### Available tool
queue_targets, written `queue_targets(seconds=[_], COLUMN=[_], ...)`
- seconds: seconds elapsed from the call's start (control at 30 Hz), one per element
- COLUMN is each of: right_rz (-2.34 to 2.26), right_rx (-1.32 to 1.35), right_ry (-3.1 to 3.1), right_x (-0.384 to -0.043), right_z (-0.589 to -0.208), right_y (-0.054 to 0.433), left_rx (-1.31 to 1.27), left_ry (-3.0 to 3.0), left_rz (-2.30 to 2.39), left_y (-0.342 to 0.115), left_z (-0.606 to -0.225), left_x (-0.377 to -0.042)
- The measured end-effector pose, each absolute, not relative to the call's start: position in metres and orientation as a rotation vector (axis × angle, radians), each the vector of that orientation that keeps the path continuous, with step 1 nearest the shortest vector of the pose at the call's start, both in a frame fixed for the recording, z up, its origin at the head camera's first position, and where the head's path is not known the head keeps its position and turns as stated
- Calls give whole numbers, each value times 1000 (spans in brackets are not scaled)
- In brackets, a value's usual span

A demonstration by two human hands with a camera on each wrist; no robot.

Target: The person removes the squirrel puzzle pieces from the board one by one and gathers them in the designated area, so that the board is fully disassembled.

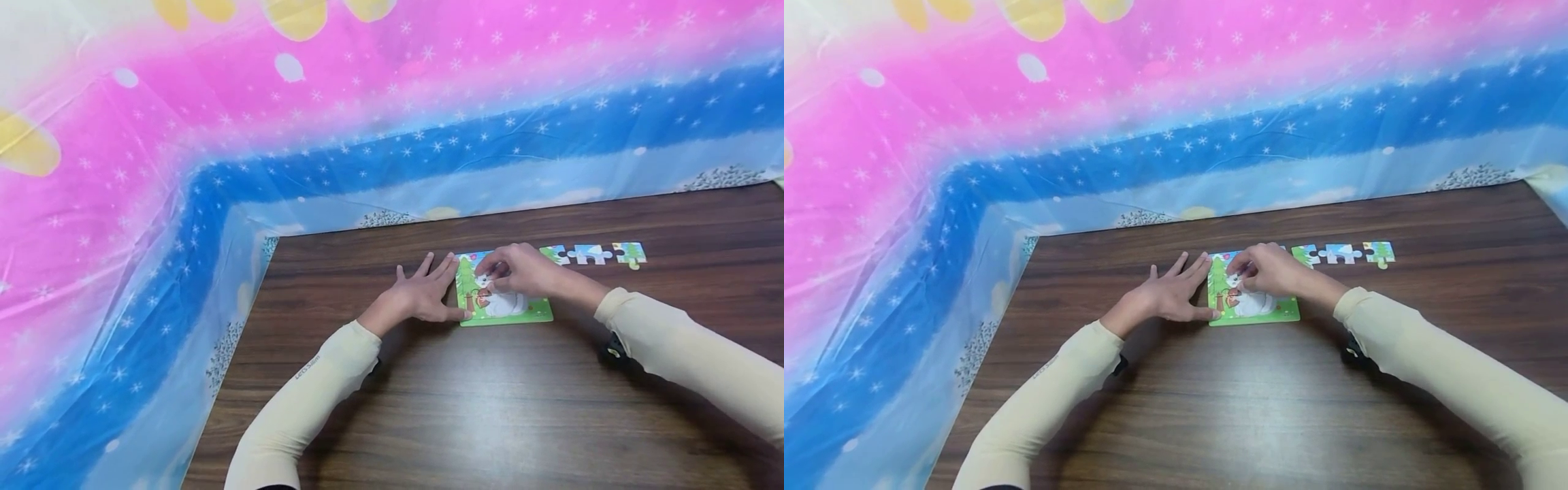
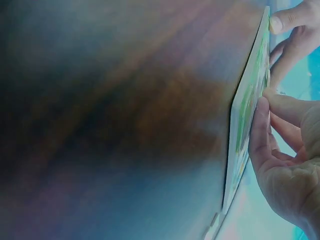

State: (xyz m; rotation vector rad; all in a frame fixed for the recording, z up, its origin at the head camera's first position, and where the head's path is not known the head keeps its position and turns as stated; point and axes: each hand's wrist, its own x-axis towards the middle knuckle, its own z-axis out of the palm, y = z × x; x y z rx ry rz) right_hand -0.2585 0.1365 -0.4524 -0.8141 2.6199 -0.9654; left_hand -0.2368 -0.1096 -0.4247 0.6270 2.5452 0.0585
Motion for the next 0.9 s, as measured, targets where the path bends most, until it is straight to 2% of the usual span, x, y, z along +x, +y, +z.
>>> queue_targets(seconds=[0.37, 0.9], right_rz=[-1058, -970], right_rx=[-808, -687], right_ry=[2690, 2919], right_x=[-238, -213], right_z=[-451, -457], right_y=[162, 258], left_rx=[633, 645], left_ry=[2544, 2529], left_rz=[56, 80], left_y=[-110, -112], left_z=[-426, -425], left_x=[-238, -237])
